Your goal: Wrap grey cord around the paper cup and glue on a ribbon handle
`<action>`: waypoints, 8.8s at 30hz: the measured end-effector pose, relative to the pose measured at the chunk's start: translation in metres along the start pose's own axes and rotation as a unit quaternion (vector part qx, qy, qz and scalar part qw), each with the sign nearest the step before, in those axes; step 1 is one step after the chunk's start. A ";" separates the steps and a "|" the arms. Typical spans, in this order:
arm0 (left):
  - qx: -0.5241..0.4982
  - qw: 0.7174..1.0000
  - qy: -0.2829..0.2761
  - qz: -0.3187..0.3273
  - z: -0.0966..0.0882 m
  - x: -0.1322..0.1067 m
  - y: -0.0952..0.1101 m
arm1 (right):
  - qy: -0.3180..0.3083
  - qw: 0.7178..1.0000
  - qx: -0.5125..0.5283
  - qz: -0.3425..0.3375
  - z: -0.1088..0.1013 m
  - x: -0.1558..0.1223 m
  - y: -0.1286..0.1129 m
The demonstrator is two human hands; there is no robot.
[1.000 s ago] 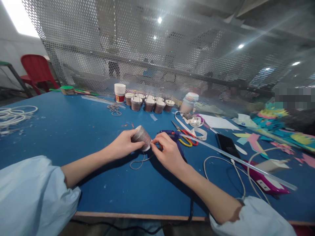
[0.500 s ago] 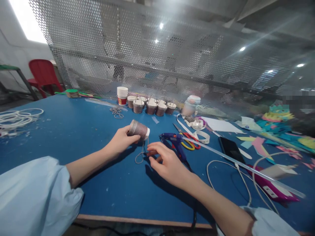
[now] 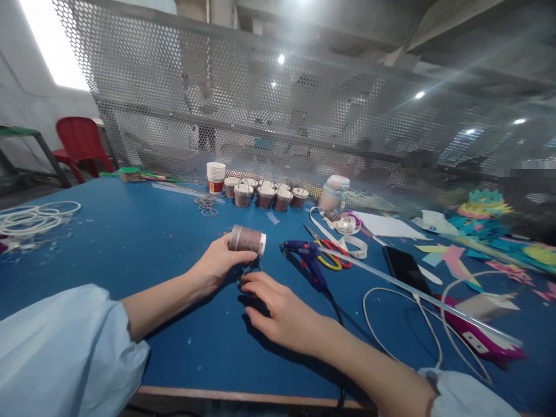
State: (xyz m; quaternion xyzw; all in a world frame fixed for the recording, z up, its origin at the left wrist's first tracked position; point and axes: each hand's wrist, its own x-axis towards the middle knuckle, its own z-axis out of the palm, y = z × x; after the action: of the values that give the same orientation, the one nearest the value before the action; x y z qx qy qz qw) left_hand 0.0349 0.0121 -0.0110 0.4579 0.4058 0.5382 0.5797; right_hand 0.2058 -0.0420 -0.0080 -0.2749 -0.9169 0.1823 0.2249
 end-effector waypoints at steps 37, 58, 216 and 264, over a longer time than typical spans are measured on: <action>0.250 0.962 0.038 0.100 -0.021 0.012 0.002 | 0.084 0.914 0.003 0.397 -0.063 -0.003 0.083; 0.330 0.942 -0.012 0.056 -0.011 0.032 -0.003 | 0.138 0.911 0.180 0.345 -0.052 -0.029 0.054; 0.375 0.881 -0.126 0.258 -0.021 0.026 -0.012 | 0.138 0.914 0.150 0.350 -0.063 -0.034 0.043; 0.328 0.897 -0.195 0.225 -0.029 0.026 -0.016 | 0.072 0.917 0.130 0.371 -0.078 -0.039 0.052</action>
State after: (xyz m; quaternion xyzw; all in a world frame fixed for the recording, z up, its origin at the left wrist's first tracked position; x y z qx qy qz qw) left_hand 0.0136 0.0409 -0.0331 0.7967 0.3244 0.3908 0.3277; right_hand 0.2966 -0.0078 0.0210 -0.5764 -0.6985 0.3498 0.2399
